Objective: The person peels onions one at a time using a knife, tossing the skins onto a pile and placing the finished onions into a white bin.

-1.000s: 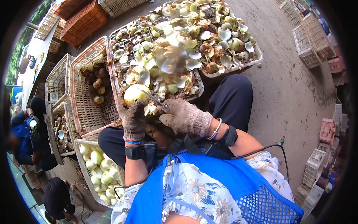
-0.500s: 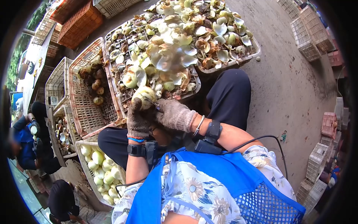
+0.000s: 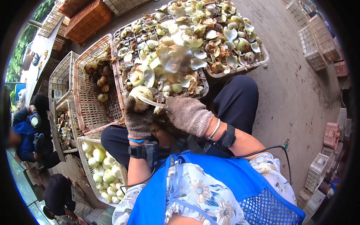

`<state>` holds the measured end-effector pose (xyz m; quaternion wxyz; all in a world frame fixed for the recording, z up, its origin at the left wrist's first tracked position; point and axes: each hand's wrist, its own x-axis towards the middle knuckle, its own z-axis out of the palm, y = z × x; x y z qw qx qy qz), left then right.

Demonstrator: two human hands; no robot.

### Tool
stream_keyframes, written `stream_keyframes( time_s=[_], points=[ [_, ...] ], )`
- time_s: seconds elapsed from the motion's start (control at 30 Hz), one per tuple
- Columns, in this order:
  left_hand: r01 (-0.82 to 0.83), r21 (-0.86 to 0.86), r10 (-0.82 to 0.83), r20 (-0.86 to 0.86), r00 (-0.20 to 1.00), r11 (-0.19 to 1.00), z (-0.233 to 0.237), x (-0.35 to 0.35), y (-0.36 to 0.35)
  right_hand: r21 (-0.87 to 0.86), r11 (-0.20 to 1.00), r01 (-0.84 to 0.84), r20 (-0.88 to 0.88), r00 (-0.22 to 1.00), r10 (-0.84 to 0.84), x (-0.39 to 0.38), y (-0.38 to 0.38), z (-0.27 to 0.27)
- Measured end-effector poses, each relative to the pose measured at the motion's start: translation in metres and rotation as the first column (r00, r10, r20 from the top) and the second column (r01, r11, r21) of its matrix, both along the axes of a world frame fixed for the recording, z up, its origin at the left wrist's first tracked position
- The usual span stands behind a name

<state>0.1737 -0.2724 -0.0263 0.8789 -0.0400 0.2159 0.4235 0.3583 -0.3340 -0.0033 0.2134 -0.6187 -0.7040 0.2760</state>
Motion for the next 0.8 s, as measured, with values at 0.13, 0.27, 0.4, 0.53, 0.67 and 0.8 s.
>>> stream_keyframes(
  time_s=[0.13, 0.27, 0.4, 0.53, 0.67, 0.8],
  points=[
    [-0.112, 0.152, 0.155, -0.309, 0.938, 0.982, -0.019, 0.000, 0.002, -0.016, 1.000, -0.027, 0.038, 0.999, 0.028, 0.002, 0.001, -0.003],
    [-0.050, 0.409, 0.243, -0.434, 0.867, 0.911, -0.030, -0.005, -0.002, -0.113, 0.988, 0.107, -0.103, 0.988, -0.119, 0.003, 0.007, -0.033],
    [-0.210, 0.218, 0.254, -0.197, 0.947, 0.953, -0.023, 0.003, 0.003, -0.675, 0.713, 0.191, -0.494, 0.600, -0.629, 0.013, 0.023, -0.025],
    [-0.229, -0.201, 0.285, 0.321, 0.903, 0.952, -0.013, 0.009, 0.012, -0.033, 0.930, 0.367, -0.327, 0.875, -0.357, 0.008, 0.028, -0.028],
    [-0.272, 0.185, 0.273, 0.021, 0.962, 0.944, -0.017, 0.015, 0.009, -0.479, 0.863, 0.160, -0.619, 0.636, -0.461, 0.002, 0.038, 0.011],
    [0.064, 0.550, 0.063, -0.208, 0.976, 0.833, -0.006, 0.008, 0.001, 0.059, 0.996, 0.068, -0.840, 0.543, 0.013, -0.010, 0.043, -0.033]
  ],
)
